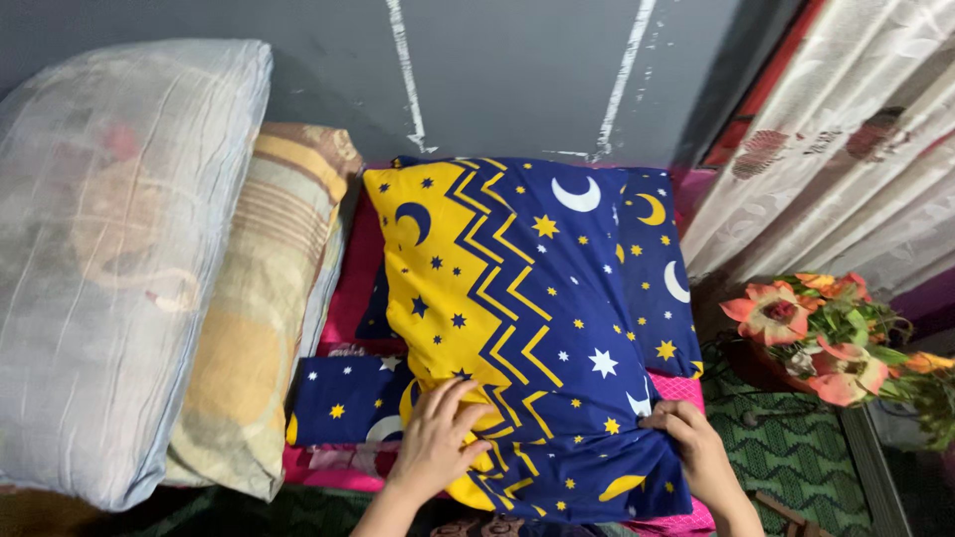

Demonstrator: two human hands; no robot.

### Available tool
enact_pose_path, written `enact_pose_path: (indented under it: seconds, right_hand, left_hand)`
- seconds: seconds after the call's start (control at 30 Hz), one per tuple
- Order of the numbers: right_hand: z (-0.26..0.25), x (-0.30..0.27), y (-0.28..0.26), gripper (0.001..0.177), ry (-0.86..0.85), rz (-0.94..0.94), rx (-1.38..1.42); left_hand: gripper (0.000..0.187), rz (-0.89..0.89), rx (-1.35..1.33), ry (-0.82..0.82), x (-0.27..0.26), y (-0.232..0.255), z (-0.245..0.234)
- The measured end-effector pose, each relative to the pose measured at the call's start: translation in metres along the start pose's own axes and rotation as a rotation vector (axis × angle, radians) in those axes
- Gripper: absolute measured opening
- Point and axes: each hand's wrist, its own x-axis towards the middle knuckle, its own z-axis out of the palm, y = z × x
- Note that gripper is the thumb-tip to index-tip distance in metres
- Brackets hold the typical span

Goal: The person inserts a pillow into a blue pillowcase printed with moons and stars, working it in corner by corner on a bed, then smooths and adjusts the covered pillow and closes the case opening. The person also handles a second folded pillowcase piece on the bed during the process.

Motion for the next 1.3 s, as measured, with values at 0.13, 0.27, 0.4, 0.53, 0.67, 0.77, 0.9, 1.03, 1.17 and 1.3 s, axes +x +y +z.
enact_pose_path:
  seconds: [0.13,0.27,0.4,0.53,0.67,0.77,0.9,1.03,1.17,1.3]
  right_hand:
    - [-0.001,-0.001,-0.026,0.037,0.019,-0.035,-0.142]
    - [0.005,0.003,-0.044,0.040,-0.016,-0.218,-0.294]
    - [0.022,0.002,-0.027,0.031,-0.055,-0.158,-0.201]
    - [0.033,-0.011,0.015,0.021,0.056,-0.126,-0.214]
    - [0.039,-0.030,0.048,0.019,-0.130,-0.020,-0.430]
    - [0.019,-0.029,0.045,0.017,0.071,0.215,-0.227]
    - [-0.002,0.007,0.004,0.027,0.375,0.123,-0.272]
    - [0.020,0.066,-0.049,0.066,0.315,-0.046,-0.168]
    - [0.083,0.101,-0.080,0.107,-0.080,-0.184,-0.450]
    - [0.096,0.128,-0.068,0.108,-0.360,-0.061,-0.647]
  left_hand:
    - [0.014,-0.191,-0.091,-0.191,-0.037,-0.035,0.019]
    - [0.012,-0.340,-0.137,-0.336,-0.066,-0.061,0.008]
    - [0.019,-0.337,-0.137,-0.377,-0.078,-0.065,0.002]
    - [0.013,-0.354,-0.131,-0.470,-0.073,-0.064,0.009]
    - [0.012,-0.413,-0.113,-0.508,-0.068,-0.063,0.010]
    - [0.013,-0.409,-0.082,-0.549,-0.059,-0.064,0.011]
    - [0.017,-0.449,-0.020,-0.629,-0.052,-0.060,0.010]
    - [0.018,-0.523,-0.001,-0.688,-0.041,-0.055,0.013]
    - [0.019,-0.516,0.037,-0.679,-0.039,-0.053,0.013]
    - [0.020,-0.549,0.049,-0.716,-0.040,-0.053,0.018]
